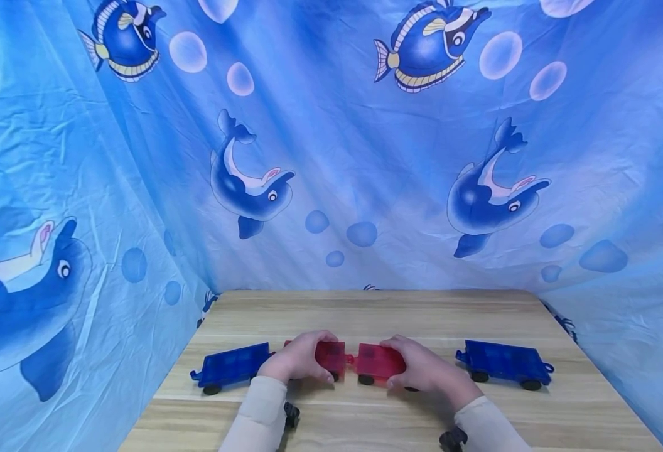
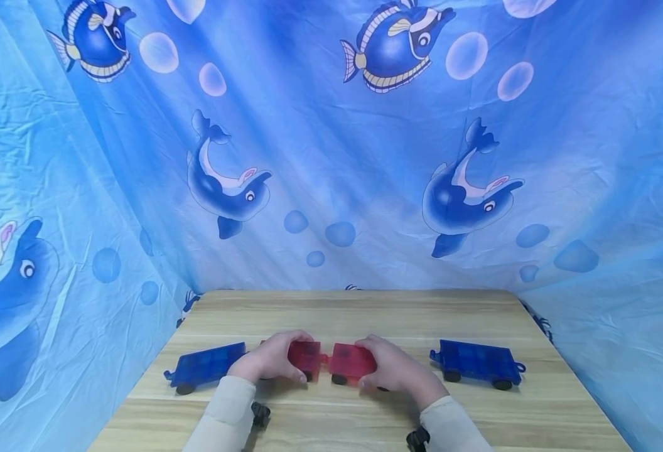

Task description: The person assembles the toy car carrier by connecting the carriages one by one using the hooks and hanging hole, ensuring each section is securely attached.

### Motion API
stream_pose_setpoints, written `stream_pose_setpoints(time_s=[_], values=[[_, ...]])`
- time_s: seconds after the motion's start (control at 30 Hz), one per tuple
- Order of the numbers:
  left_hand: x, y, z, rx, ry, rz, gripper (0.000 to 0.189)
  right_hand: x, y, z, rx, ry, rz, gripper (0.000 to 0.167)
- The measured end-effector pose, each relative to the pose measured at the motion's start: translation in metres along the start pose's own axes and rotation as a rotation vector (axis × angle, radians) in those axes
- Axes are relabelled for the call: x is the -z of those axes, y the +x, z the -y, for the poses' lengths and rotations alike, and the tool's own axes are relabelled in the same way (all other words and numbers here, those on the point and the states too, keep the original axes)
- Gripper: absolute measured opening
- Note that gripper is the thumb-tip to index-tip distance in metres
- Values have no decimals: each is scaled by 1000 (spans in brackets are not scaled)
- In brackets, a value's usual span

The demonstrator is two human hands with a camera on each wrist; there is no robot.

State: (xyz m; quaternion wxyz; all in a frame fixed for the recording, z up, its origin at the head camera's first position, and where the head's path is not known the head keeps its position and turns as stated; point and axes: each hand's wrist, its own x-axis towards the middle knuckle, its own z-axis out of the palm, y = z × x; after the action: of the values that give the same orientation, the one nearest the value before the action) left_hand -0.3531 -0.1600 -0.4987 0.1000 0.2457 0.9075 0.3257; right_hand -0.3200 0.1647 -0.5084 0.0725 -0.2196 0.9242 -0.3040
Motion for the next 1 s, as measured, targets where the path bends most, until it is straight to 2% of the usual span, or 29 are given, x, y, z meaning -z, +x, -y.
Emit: stream_pose_setpoints(time_s=[0.23,0.4,0.77,1.0], values=[[3,-1,3,3,3,-5,78,0,-1,1,11,-26,-7,91],[5,-3,5,7,4,-11,79,3,-6,-1,10,-33,-40,91],[9,-6,7,-5,-2,-13,78,22,-36,-22,38,-48,-169,80],[12,-8,13,-3,-19,-7,79,37,-57,-39,52,-103,-256,78]])
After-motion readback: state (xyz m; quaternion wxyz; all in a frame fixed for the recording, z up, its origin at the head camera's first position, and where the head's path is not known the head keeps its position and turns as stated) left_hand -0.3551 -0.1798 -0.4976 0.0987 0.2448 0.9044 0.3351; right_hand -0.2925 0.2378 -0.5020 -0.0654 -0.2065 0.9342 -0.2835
